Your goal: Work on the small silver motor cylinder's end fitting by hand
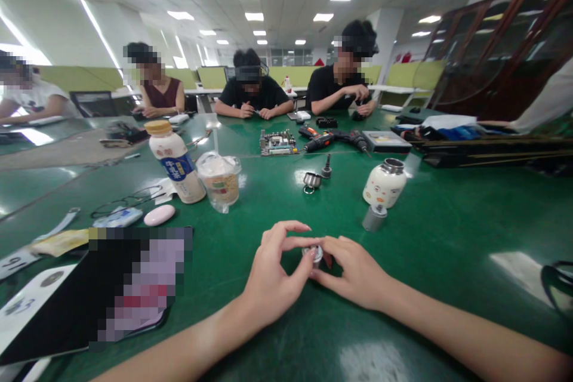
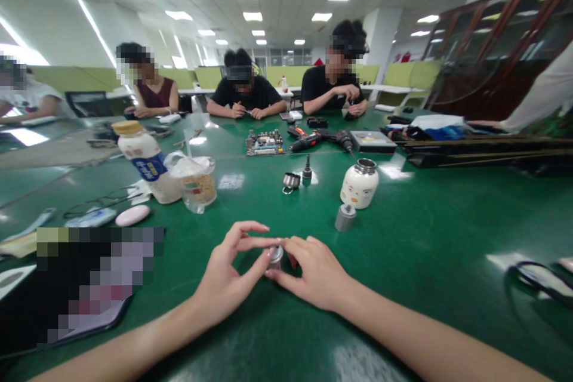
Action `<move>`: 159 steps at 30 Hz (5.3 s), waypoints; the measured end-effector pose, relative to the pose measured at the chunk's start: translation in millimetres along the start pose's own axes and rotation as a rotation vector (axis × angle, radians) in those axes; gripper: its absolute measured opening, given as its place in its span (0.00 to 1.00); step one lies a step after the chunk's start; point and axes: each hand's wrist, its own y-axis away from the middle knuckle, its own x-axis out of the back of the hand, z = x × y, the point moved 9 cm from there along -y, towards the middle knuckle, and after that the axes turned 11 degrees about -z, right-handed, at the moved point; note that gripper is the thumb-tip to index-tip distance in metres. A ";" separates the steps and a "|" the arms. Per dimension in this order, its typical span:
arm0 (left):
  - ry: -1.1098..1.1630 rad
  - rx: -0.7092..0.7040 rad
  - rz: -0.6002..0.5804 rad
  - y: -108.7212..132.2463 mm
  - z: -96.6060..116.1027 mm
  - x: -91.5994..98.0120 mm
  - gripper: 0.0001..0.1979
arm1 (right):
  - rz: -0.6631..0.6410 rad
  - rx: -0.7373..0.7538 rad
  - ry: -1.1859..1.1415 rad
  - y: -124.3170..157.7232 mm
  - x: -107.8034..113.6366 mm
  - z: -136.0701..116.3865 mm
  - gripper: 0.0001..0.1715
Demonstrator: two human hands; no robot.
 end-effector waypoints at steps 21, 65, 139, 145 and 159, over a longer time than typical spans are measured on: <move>0.134 0.008 0.130 1.8 -8.5 7.2 0.04 | -0.020 -0.013 -0.005 -0.9 -0.2 -1.5 0.17; -0.027 0.042 0.117 -0.8 -3.9 6.9 0.13 | -0.013 0.003 -0.021 -0.2 0.7 -2.7 0.13; 0.097 0.017 -0.063 2.7 -3.4 -7.7 0.13 | 0.002 0.003 -0.013 -0.1 0.6 -1.4 0.15; 0.053 0.025 0.043 5.9 -6.9 2.6 0.07 | -0.019 -0.013 -0.011 -0.8 -0.3 -1.1 0.16; 0.016 0.061 0.238 0.3 -12.9 20.5 0.12 | -0.013 -0.008 -0.018 -1.0 1.3 -2.2 0.17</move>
